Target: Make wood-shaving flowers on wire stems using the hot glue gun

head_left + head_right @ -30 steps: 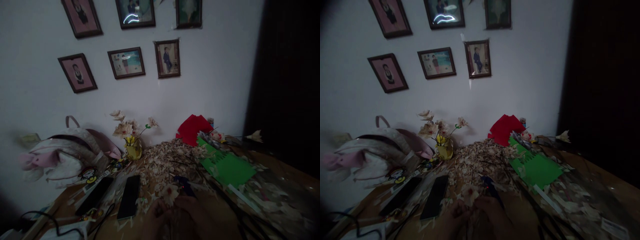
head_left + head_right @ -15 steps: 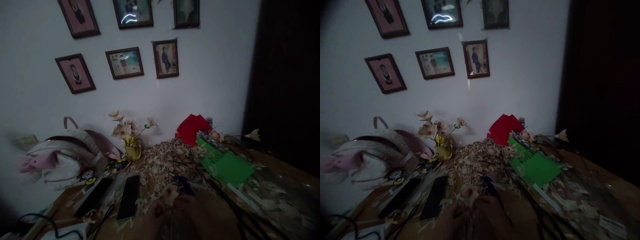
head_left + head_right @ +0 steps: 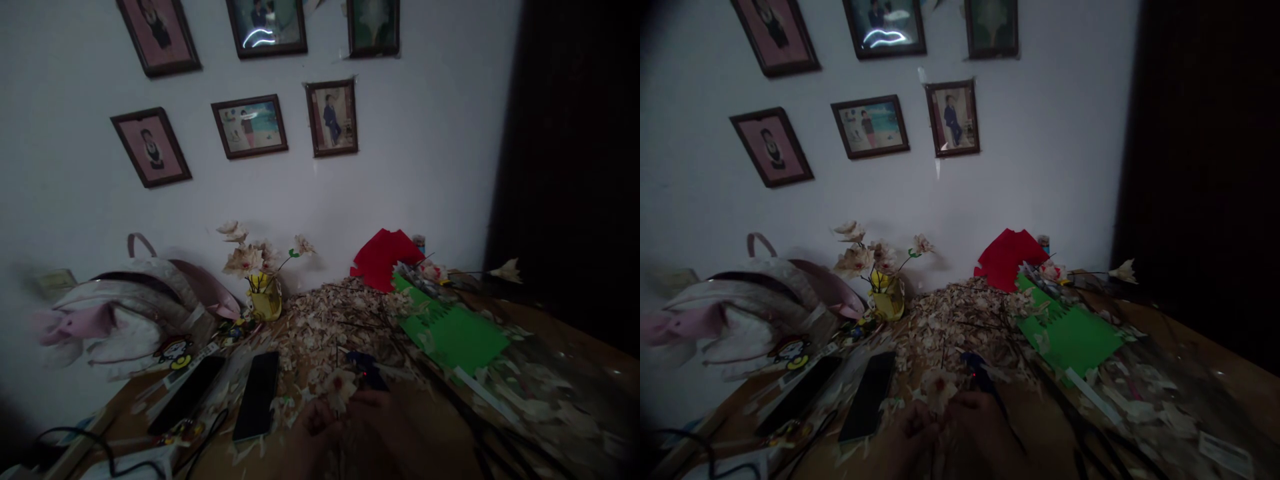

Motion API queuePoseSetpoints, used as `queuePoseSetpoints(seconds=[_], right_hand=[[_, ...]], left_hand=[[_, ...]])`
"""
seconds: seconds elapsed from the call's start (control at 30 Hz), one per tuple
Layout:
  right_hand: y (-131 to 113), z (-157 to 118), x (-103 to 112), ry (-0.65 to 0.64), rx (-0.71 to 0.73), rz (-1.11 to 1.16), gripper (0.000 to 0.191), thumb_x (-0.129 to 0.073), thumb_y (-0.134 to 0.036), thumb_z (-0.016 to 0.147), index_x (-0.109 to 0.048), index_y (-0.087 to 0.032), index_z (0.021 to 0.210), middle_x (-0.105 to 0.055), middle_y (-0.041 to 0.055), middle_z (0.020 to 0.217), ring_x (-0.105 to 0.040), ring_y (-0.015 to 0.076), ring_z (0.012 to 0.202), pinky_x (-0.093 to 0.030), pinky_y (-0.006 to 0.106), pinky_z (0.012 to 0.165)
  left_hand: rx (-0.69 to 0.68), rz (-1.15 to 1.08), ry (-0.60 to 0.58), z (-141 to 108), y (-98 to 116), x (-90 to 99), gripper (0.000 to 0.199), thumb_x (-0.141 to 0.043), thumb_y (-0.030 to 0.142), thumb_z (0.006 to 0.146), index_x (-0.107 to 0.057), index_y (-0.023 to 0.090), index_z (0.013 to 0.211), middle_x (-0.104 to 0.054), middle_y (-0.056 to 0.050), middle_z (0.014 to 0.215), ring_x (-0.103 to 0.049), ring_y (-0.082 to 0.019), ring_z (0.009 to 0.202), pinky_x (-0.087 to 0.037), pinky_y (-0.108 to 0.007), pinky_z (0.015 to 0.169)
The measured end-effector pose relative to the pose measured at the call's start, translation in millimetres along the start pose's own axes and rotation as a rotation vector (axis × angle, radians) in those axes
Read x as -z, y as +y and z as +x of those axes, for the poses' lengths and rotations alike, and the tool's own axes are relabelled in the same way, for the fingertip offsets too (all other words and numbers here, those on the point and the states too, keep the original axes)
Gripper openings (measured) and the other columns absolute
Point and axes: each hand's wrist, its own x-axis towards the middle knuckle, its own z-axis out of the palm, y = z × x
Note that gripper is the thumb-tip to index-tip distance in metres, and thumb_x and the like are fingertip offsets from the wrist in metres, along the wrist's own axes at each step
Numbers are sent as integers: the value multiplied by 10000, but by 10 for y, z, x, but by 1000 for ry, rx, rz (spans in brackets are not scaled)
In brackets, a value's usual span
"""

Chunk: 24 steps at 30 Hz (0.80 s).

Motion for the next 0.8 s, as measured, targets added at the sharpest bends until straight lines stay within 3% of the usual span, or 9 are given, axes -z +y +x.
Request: queuePoseSetpoints(seconds=[0.23, 0.47, 0.8], right_hand=[[-138, -88, -9, 50, -82, 109, 114, -555, -287, 519, -655, -230, 519, -654, 15, 622, -575, 203, 703, -425, 293, 697], [-100, -81, 39, 36, -79, 62, 136, -554, -269, 537, -661, -189, 566, -640, 26, 637, -559, 184, 692, -412, 277, 682], [-143, -80, 30, -14, -22, -46, 153, -545, -249, 608, -684, -189, 628, -674, 45, 700, -584, 193, 729, -442, 271, 687]], left_hand=[[-20, 25, 11, 46, -50, 37, 389, -795, 365, 426, -450, 190, 459, -467, 66, 438, -410, -97, 482, -293, -222, 504], [-25, 10, -59, 69, -136, 75, 407, -795, 412, 456, -455, 195, 515, -497, 61, 492, -448, -107, 510, -333, -231, 533], [-29, -6, -37, 70, -178, 93, 398, -794, 390, 464, -455, 189, 519, -484, 62, 500, -427, -103, 521, -305, -223, 526]])
